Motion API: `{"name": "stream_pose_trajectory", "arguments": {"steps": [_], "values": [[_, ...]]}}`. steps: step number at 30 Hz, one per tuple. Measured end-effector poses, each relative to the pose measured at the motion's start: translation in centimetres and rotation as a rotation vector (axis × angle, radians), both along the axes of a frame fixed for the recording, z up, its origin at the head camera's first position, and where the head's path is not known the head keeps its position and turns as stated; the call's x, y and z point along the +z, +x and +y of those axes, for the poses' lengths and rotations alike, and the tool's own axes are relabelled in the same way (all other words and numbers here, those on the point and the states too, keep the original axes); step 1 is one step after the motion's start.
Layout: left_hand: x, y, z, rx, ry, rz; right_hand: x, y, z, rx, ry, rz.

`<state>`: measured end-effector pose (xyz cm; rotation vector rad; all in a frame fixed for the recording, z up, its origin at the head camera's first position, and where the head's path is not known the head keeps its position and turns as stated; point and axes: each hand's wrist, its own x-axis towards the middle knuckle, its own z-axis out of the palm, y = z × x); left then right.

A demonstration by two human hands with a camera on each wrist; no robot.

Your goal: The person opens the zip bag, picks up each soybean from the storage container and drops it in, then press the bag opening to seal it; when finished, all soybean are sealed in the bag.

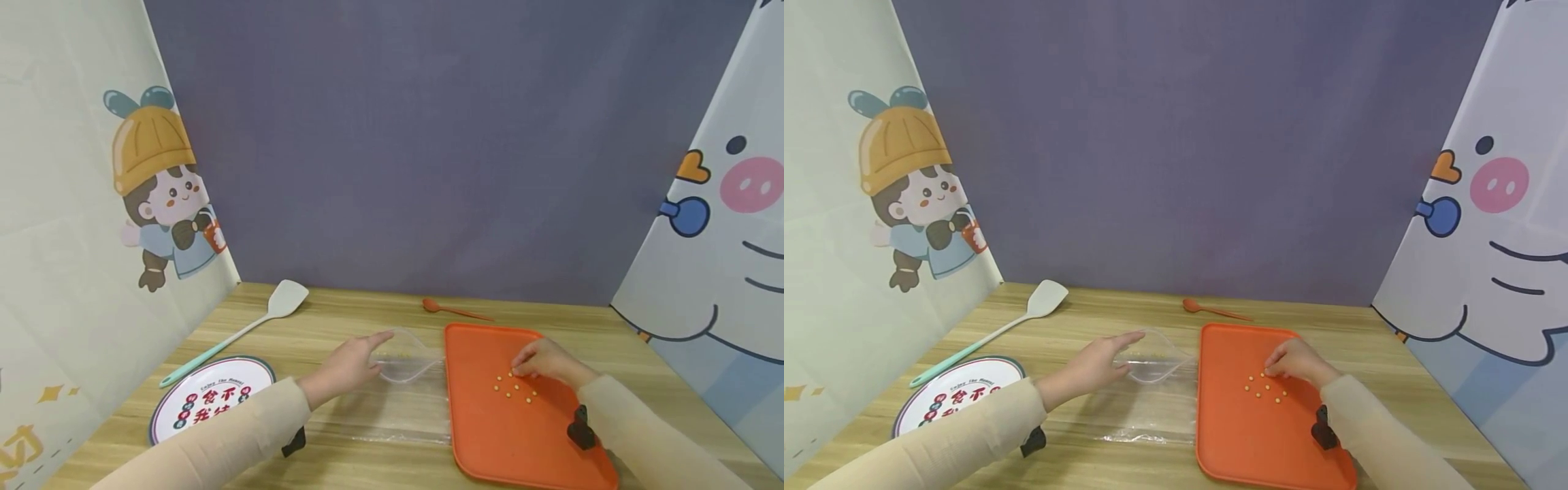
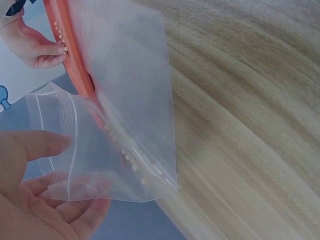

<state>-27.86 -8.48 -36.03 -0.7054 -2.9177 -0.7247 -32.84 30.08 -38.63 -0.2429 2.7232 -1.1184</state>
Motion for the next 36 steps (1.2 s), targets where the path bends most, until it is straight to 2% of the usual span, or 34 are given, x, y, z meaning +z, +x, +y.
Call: {"name": "stream_pose_trajectory", "arguments": {"steps": [4,9,17,30,36], "values": [[0.0,0.0,0.0,-0.003,0.002,0.001,0.4,0.0,0.2,-0.016,-0.012,-0.001],[0.0,0.0,-0.1,-0.018,0.033,0.005,1.3,-0.2,0.0,-0.057,-0.078,-0.021],[0.0,-0.1,-0.2,-0.024,0.036,0.018,3.6,-0.4,-1.5,-0.033,-0.159,-0.006],[0.3,-0.2,-0.3,-0.025,0.037,0.011,7.0,0.3,-7.1,0.068,-0.238,0.082],[0.3,-0.3,-0.2,-0.038,0.033,0.033,7.4,0.8,-10.8,0.131,-0.251,0.075]]}}
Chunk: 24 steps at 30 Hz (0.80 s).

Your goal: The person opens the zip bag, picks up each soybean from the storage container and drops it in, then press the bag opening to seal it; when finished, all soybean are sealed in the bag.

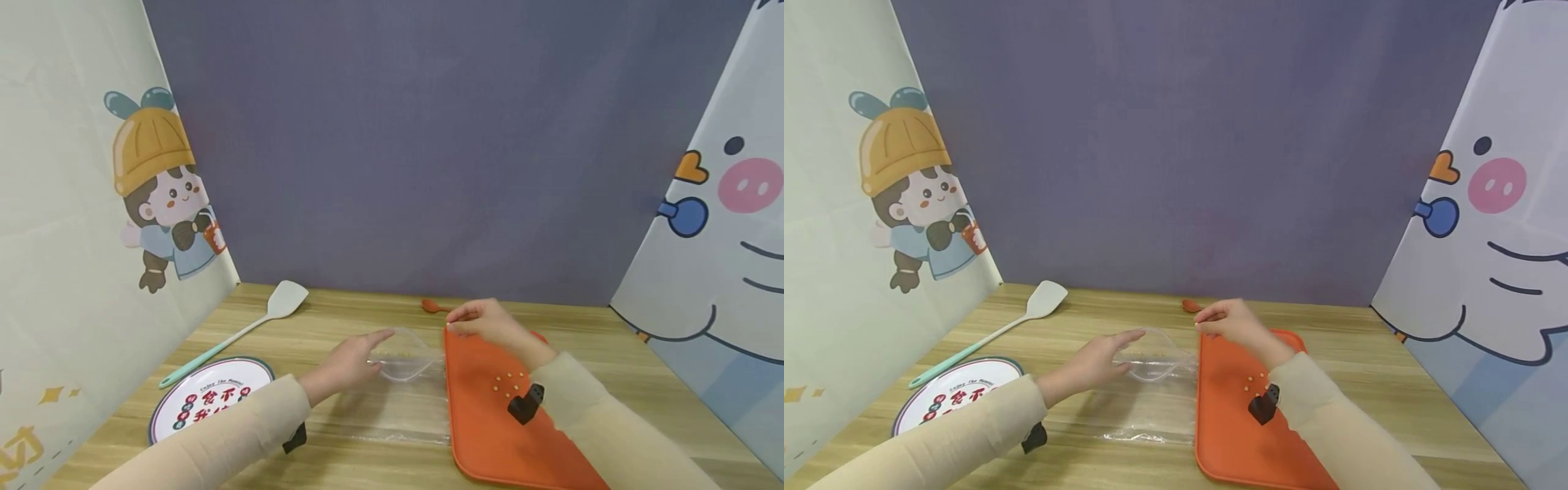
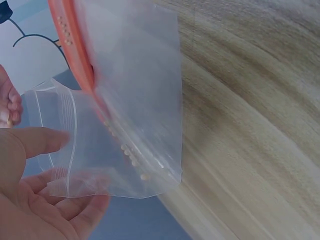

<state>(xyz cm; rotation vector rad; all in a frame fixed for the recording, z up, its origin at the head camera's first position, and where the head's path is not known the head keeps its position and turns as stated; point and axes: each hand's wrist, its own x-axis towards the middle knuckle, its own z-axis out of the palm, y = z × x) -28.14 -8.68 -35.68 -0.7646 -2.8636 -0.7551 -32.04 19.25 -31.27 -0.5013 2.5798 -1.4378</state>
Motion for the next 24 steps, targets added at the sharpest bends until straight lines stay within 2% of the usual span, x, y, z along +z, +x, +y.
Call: {"name": "stream_pose_trajectory", "arguments": {"steps": [6,12,18,24], "values": [[0.0,-0.1,0.0,-0.007,-0.010,0.018,-0.6,0.2,-3.5,0.083,-0.077,0.029],[0.2,-0.2,0.1,-0.011,0.001,0.017,-1.3,-0.1,-5.1,0.076,-0.062,0.038],[0.2,-0.2,0.0,-0.020,0.012,0.018,-1.3,-0.1,-4.6,0.033,-0.060,0.027],[0.2,-0.1,-0.2,-0.025,0.029,-0.001,-0.9,-0.1,-2.1,0.002,-0.011,0.023]]}}
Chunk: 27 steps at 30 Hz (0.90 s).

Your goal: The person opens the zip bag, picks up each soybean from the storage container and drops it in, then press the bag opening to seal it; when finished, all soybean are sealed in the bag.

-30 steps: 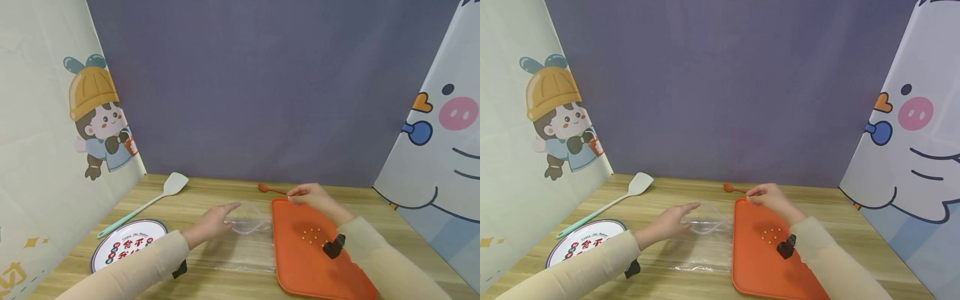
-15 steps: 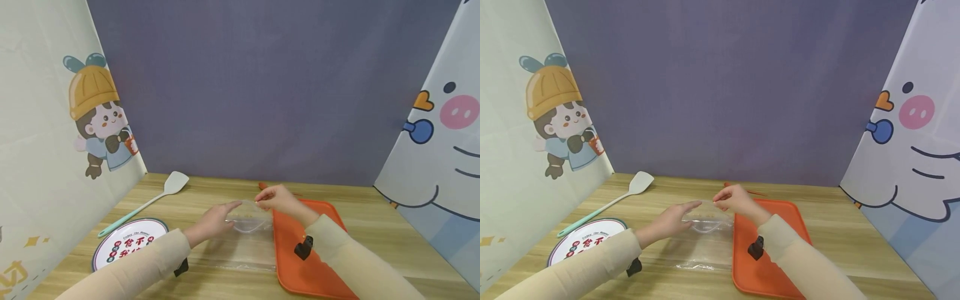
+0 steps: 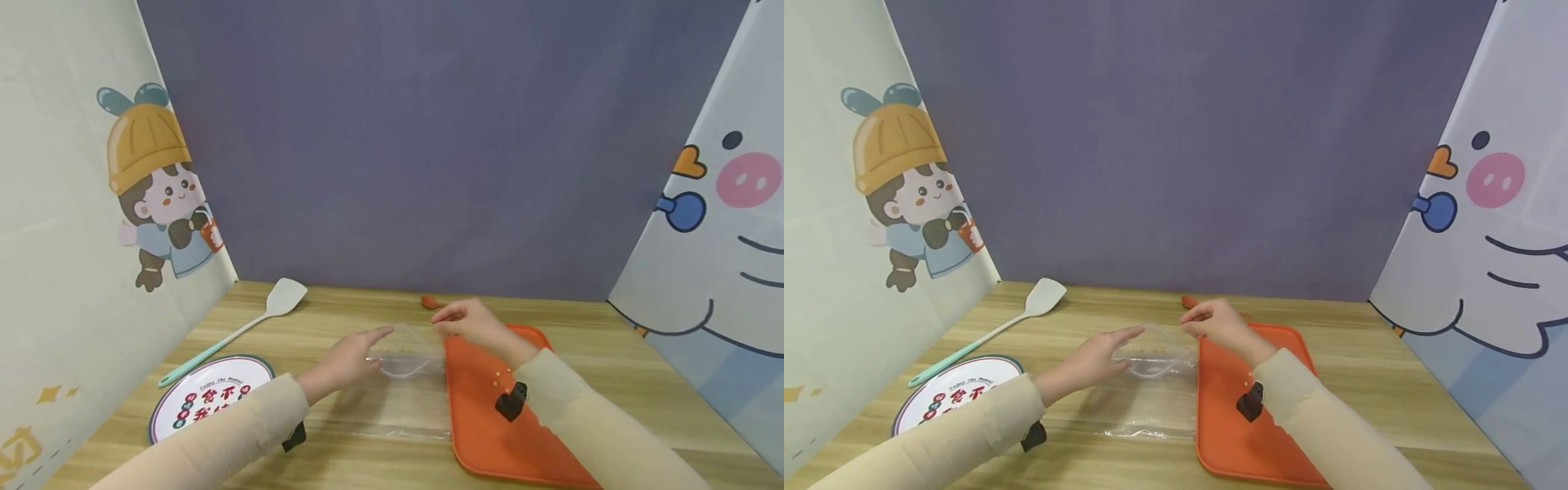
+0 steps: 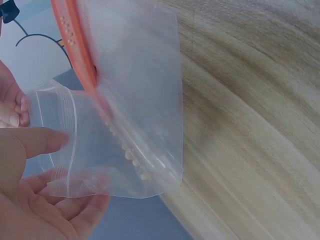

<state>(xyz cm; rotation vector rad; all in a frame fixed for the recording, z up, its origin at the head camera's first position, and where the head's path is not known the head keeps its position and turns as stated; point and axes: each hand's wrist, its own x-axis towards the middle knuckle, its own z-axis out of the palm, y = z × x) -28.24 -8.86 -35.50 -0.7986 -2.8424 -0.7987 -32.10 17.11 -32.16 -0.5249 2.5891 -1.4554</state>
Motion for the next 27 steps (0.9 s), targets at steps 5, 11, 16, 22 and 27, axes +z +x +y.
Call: {"name": "stream_pose_trajectory", "arguments": {"steps": [5,11,16,22,27], "values": [[0.2,0.0,0.0,0.001,0.008,-0.006,0.2,0.0,3.1,-0.029,0.042,-0.006],[0.3,0.0,0.0,0.007,-0.013,0.007,-0.5,-0.5,6.9,-0.079,0.082,-0.038],[0.2,0.1,0.0,0.018,-0.014,-0.002,-1.8,-0.6,9.8,-0.106,0.150,-0.061],[0.1,0.2,0.0,0.019,-0.017,-0.004,-3.5,-0.4,12.9,-0.114,0.210,-0.126],[-0.1,0.1,0.0,0.017,-0.024,0.003,-4.8,-0.1,14.0,-0.117,0.248,-0.188]]}}
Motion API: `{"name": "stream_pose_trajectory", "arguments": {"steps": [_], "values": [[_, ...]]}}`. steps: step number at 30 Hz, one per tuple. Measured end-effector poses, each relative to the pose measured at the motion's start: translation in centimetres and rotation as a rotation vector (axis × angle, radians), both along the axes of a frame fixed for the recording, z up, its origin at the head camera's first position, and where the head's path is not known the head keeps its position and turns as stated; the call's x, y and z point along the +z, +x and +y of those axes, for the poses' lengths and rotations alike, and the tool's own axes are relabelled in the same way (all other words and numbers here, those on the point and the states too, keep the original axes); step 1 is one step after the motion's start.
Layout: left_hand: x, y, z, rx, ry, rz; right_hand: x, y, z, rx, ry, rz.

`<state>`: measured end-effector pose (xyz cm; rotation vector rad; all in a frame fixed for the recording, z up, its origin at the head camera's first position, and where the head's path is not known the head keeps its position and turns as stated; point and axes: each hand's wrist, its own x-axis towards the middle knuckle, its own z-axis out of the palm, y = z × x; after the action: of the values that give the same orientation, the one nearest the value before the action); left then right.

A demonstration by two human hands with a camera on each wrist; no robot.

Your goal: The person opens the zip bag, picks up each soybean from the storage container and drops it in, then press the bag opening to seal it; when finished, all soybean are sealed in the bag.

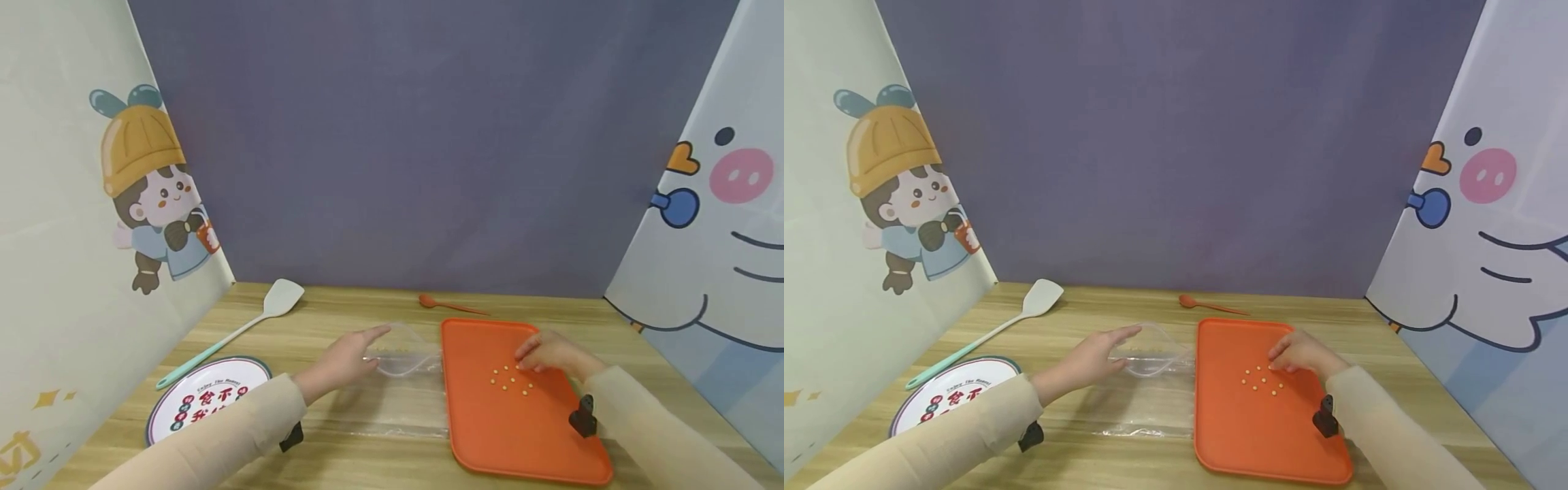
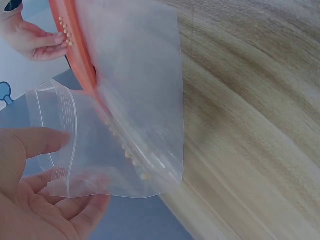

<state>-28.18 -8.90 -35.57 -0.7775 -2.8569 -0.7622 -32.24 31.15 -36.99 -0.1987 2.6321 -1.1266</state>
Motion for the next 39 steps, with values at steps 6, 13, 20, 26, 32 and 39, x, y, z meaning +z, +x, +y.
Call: {"name": "stream_pose_trajectory", "arguments": {"steps": [6,13,20,26,32,39], "values": [[-0.2,0.0,0.0,-0.006,0.001,-0.014,-1.1,0.0,0.1,-0.003,-0.008,0.021],[-0.1,0.0,0.0,-0.006,0.004,-0.017,-1.4,-0.2,-0.2,-0.022,0.052,0.073],[-0.2,-0.1,-0.1,-0.007,0.008,-0.011,-0.8,0.0,-0.5,-0.032,0.010,0.089],[-0.2,-0.1,0.0,0.004,0.001,-0.028,0.8,0.1,-2.3,-0.067,-0.061,0.069],[0.0,0.0,0.2,-0.009,0.008,-0.016,3.2,0.8,-5.2,-0.006,-0.127,0.108],[-0.2,0.0,0.0,-0.004,-0.004,0.001,4.4,1.2,-9.9,0.075,-0.220,0.155]]}}
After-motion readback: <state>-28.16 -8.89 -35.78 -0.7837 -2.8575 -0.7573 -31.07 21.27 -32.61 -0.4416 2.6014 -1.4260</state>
